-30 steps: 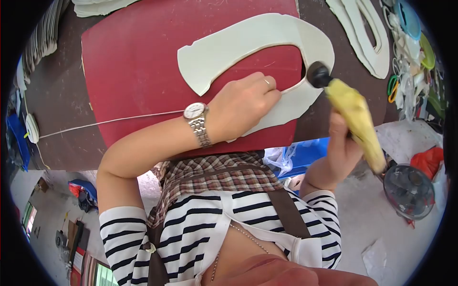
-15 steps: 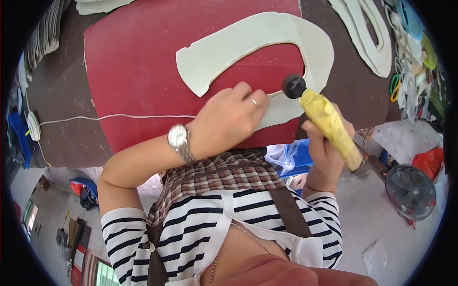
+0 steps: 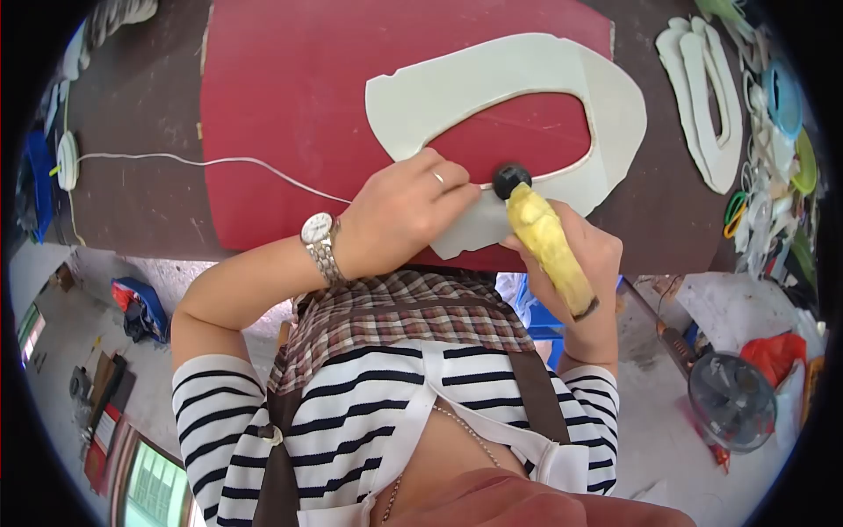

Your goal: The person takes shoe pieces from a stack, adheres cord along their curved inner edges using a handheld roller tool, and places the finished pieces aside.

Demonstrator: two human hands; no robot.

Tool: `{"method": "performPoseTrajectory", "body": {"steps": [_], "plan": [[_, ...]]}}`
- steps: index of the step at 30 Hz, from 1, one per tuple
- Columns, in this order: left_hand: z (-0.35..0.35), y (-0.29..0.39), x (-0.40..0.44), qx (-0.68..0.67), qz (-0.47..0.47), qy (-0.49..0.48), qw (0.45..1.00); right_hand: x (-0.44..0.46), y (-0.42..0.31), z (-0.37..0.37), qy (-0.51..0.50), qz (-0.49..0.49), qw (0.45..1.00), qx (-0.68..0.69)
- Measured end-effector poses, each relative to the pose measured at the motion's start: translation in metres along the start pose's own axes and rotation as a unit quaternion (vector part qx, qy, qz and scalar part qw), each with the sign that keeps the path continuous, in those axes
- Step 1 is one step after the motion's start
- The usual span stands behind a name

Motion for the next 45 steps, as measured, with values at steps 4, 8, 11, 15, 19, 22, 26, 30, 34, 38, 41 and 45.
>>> {"method": "performPoseTrajectory", "body": {"steps": [4,8,11,15,19,22,26,30,34,38,41,45], "plan": [[-0.005,0.007,-0.012,0.039,0.009,-0.006,0.999,0.001,-0.004,0.004,0.036,0.012,0.999,0.032],[-0.011,0.000,-0.023,0.046,0.005,-0.002,0.999,0.016,-0.013,0.015,-0.038,-0.024,0.999,0.010],[-0.012,0.003,-0.028,0.062,0.007,0.034,0.997,0.013,-0.016,0.011,0.017,-0.032,0.999,0.024],[-0.020,-0.012,-0.033,0.025,-0.012,0.043,0.999,0.023,-0.018,0.025,-0.084,-0.051,0.995,-0.017],[-0.026,-0.010,-0.032,0.018,0.012,0.061,0.998,0.023,-0.027,0.022,-0.034,-0.081,0.996,0.014],[-0.025,-0.019,-0.037,0.018,0.008,0.077,0.997,0.026,-0.023,0.031,-0.147,-0.062,0.987,-0.035],[-0.021,-0.008,-0.044,0.110,0.046,0.082,0.990,0.026,-0.025,0.029,-0.054,-0.128,0.990,0.010],[-0.020,-0.005,-0.046,0.141,0.063,0.081,0.985,0.024,-0.024,0.022,-0.108,-0.088,0.990,-0.028],[-0.021,-0.003,-0.044,0.139,0.053,0.052,0.988,0.008,-0.018,0.021,-0.051,-0.091,0.994,0.014],[-0.026,-0.008,-0.033,0.116,0.059,0.016,0.991,-0.009,0.005,0.021,-0.038,-0.086,0.995,-0.011],[-0.028,-0.011,-0.012,0.110,0.070,0.008,0.991,-0.041,0.056,-0.039,0.185,0.138,0.967,-0.108],[-0.018,-0.014,0.028,0.097,0.083,-0.021,0.992,-0.070,0.140,-0.092,0.150,0.267,0.817,-0.488]]}}
Point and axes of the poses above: each hand's wrist, its own x-axis towards the middle knuckle, its own z-axis out of the palm, y = z × x, the point moved 5 cm from there along x, towards the middle knuckle, and after that the axes turned 13 degrees about -z, right-handed, at the moved point
